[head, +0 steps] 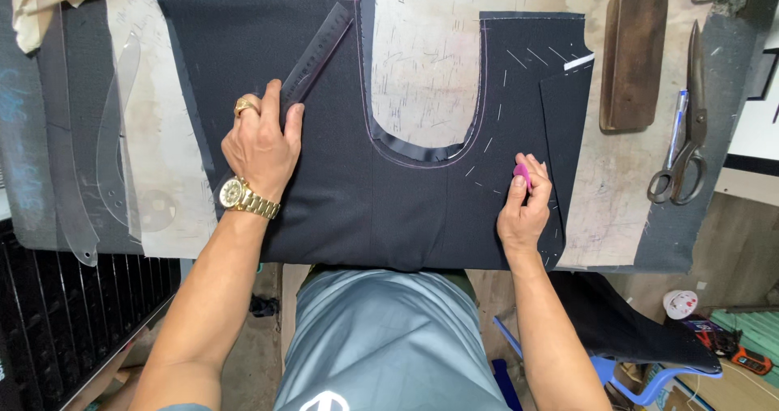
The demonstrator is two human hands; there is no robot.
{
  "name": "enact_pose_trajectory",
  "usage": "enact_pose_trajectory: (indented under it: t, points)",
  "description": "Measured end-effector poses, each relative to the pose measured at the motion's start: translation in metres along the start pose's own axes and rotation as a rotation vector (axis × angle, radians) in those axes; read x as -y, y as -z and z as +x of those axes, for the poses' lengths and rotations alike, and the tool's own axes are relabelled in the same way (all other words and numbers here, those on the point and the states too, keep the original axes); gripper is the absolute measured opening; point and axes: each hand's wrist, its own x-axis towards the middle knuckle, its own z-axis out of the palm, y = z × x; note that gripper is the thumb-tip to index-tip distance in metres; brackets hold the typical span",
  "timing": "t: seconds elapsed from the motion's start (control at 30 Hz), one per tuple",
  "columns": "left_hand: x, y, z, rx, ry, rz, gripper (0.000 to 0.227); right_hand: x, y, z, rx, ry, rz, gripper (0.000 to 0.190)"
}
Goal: The person marks patterns on a piece of dark fabric using a curved ruler and a pink piece of chalk. They move the ruler along the fabric, tracing various curves and straight edges, and occasionally use a straight ruler and a tape measure to check dimensions.
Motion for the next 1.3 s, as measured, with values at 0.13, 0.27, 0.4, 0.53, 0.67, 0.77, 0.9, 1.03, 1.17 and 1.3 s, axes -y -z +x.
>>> enact_pose_trajectory:
  t: [0.13, 0.27, 0.4, 0.53, 0.67, 0.77, 0.9, 1.03, 1.17, 1.3]
  points:
    - [0.009, -0.012, -0.009, -0.071, -0.06, 0.058, 0.04, -0.002, -0.001, -0.002, -0.012, 0.011, -0.005, 0.013]
    - [0.009, -0.005, -0.009, -0.069, -0.079, 0.001, 0.034, -0.002, -0.001, -0.004, -0.026, -0.006, 0.001, 0.014]
    - [0.011, -0.011, -0.009, -0.075, -0.083, 0.002, 0.034, -0.006, -0.004, -0.005, -0.042, -0.003, 0.001, 0.014]
    - [0.008, 0.004, -0.004, 0.03, 0.025, -0.23, 0.033, -0.006, -0.004, -0.005, -0.043, -0.015, 0.008, 0.013]
    - [-0.005, 0.037, 0.008, 0.131, 0.144, -0.493, 0.028, -0.004, -0.003, -0.005, -0.042, -0.024, 0.018, 0.013]
    - [-0.023, 0.065, 0.016, 0.334, 0.683, -1.145, 0.025, 0.004, -0.001, -0.002, -0.043, -0.042, 0.036, 0.013]
    - [-0.048, 0.091, 0.02, 0.692, 0.907, -1.228, 0.023, 0.014, 0.003, 0.003, -0.042, -0.118, 0.064, 0.015]
    - [-0.068, 0.086, 0.012, 0.73, 0.907, -1.262, 0.028, 0.026, 0.011, 0.009, -0.03, -0.187, 0.017, 0.011]
    - [-0.085, 0.083, 0.008, 0.689, 0.861, -1.28, 0.038, 0.042, -0.004, 0.029, 0.043, -0.27, 0.214, 0.013]
    - [-0.099, 0.075, -0.001, 0.612, 0.829, -1.29, 0.033, 0.058, -0.022, 0.052, 0.233, -0.315, 0.406, 0.012]
